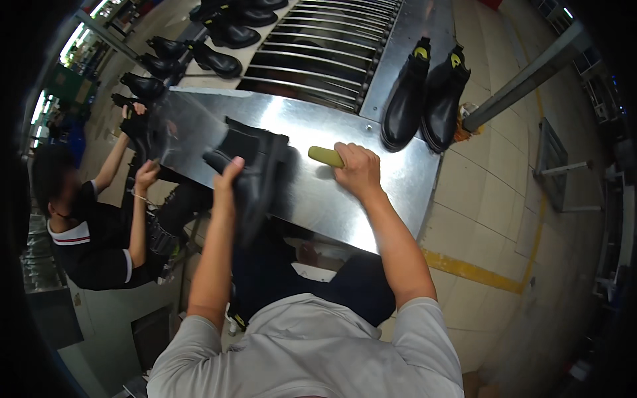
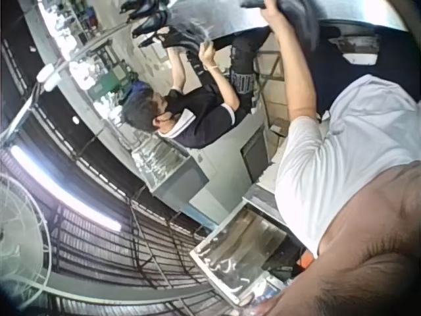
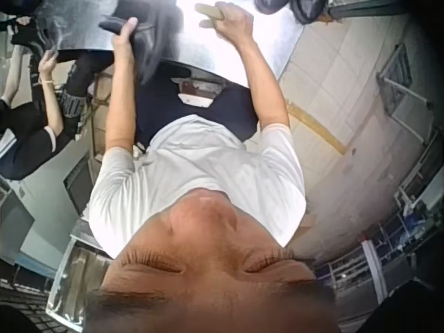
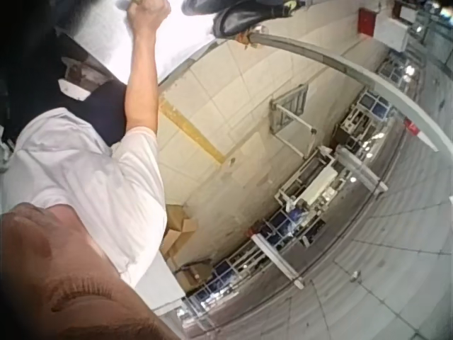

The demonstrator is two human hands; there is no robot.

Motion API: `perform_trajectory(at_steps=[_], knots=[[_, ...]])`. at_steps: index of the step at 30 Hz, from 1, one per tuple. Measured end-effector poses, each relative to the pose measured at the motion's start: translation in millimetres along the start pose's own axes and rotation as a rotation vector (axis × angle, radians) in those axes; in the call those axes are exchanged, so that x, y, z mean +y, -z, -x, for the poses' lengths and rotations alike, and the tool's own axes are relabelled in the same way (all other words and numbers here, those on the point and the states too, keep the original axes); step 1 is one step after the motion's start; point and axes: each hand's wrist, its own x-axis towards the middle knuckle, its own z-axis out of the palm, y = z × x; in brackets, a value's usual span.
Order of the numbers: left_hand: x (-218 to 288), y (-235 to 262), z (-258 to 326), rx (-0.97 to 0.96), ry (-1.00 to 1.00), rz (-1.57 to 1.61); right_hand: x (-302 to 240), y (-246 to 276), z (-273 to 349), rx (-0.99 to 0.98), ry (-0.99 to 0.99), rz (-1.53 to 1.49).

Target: The person uses a yellow-handled brush to polish black leather boots on a metal workbench. They repeatedly rub the brush against the boot surface, rotate the boot to access different sides, and place the finished boots on a roller conveyor.

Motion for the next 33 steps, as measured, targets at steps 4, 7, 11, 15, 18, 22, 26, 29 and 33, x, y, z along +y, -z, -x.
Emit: perform_trajectory(at_steps=[4,7,11,15,18,22,26,29,33], knots=[[-38,-78,79,-0.129,-0.218,0.161,16,14,2,0.262,-0.096,-0.198],[-49,-78,82,-0.149,-0.163,0.175,6,36,-8,0.241,-0.621,-0.641],[-55,-81,82,-0.141,-0.265,0.205,-3,39,-19,0.387,-0.723,-1.169],[-62,-76,78,-0.14,-0.27,0.151,-32,29,-42,0.579,-0.637,-1.395],[-58,-80,78,-0.122,-0.293,0.162,-41,23,-60,0.539,-0.596,-1.491],[-63,-75,76,-0.159,-0.281,0.137,-53,8,-69,0.415,-0.628,-1.5],[-64,-75,75,-0.162,-0.314,0.125,-61,-1,-72,0.355,-0.599,-1.294],[-59,-77,76,-0.136,-0.32,0.127,-60,-5,-67,0.308,-0.551,-1.271],[-62,-76,74,-0.157,-0.311,0.086,-54,3,-48,0.289,-0.42,-1.278]])
